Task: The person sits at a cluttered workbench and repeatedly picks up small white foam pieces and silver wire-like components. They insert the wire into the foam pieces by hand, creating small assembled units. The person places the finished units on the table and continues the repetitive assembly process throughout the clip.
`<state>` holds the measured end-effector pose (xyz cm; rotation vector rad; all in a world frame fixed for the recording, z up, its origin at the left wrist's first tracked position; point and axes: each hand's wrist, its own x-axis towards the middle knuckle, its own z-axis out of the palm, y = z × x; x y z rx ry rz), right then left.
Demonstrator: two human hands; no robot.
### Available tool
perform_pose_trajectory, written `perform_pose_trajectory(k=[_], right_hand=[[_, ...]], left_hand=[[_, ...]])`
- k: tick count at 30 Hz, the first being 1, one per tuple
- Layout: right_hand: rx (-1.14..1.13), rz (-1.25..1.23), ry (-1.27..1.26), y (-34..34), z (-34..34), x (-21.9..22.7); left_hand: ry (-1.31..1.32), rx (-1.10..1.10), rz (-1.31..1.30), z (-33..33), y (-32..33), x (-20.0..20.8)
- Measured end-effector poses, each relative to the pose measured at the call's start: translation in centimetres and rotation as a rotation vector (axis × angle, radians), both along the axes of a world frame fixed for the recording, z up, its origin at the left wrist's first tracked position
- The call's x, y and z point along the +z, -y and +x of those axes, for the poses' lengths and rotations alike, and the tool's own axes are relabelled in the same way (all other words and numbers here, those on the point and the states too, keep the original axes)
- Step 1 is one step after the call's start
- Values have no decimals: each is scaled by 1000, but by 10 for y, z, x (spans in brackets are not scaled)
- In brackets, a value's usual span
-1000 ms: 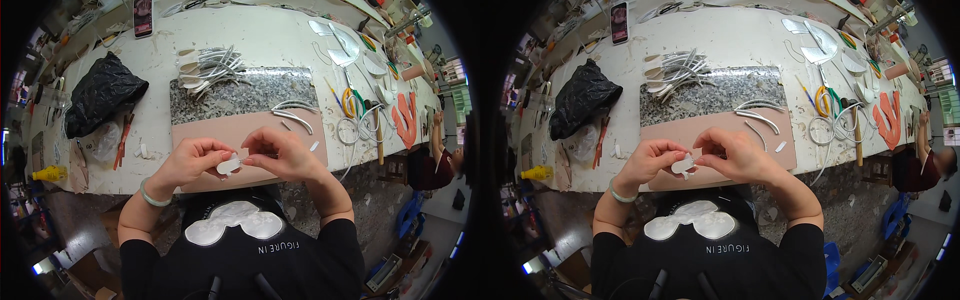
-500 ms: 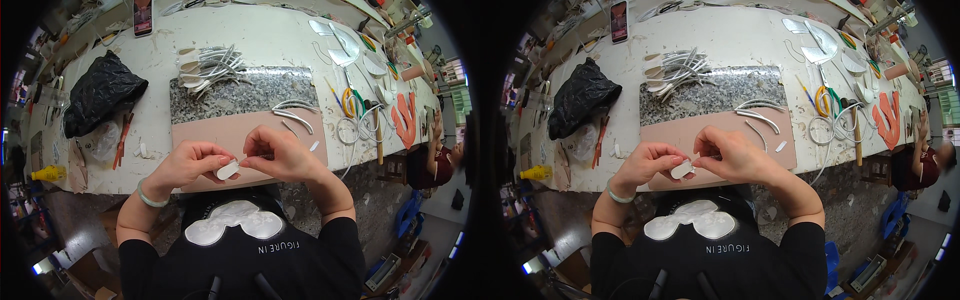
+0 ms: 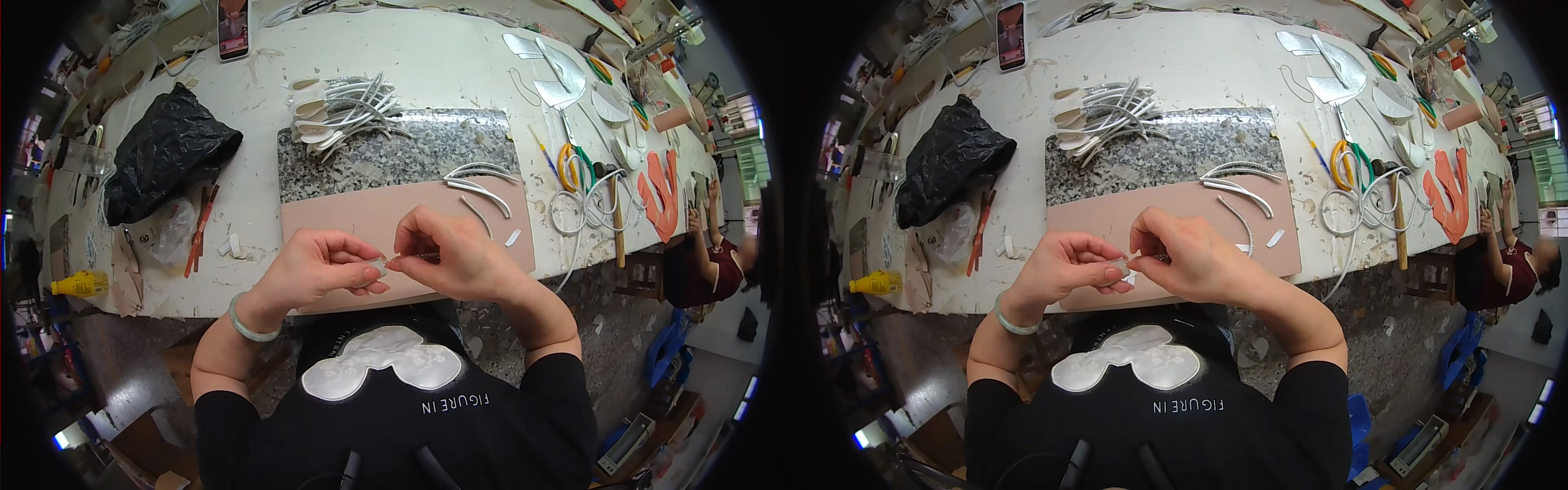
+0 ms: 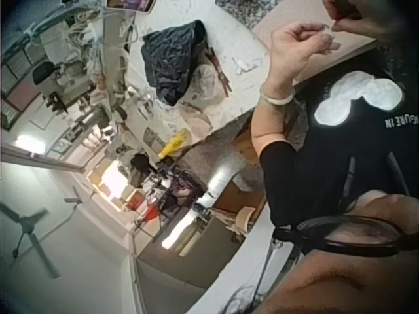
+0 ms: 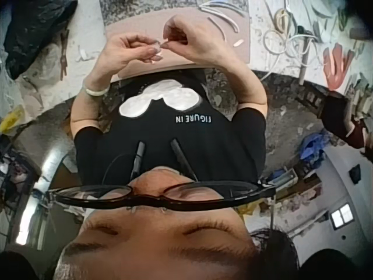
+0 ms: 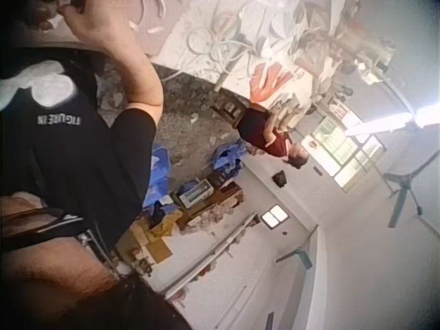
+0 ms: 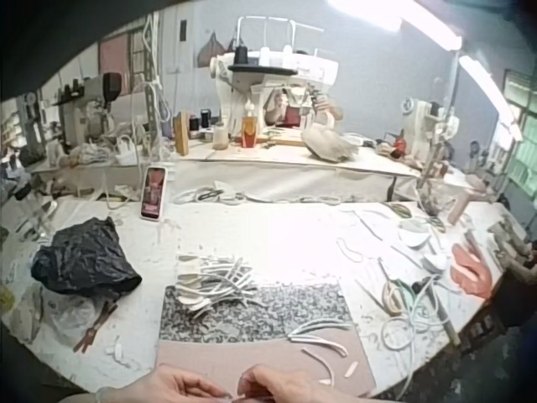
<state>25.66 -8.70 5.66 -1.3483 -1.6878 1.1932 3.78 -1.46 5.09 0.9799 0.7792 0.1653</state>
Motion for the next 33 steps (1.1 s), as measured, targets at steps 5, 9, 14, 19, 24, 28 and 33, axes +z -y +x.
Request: perform_pose_trajectory(k=[5, 9, 14, 19, 24, 28, 33], right_hand=[[74, -5, 99, -9, -2, 5], [179, 144, 193, -34, 0, 1], [185, 508, 191, -92, -16, -8], [-179, 609, 171, -156, -8, -17], [-194, 667, 299, -200, 4, -31], [-86, 750, 455, -213, 17, -48], [-107, 789, 471, -214, 12, -29]], left_hand=[[48, -7, 71, -9, -6, -7], [-1, 43, 203, -24, -12, -5], [48, 230, 413, -48, -33, -13], [46, 557, 660, -81, -48, -14], [-200, 808, 818, -114, -32, -61], [-563, 804, 1264, -116, -6, -69], [-781, 688, 1417, -123, 17, -100]])
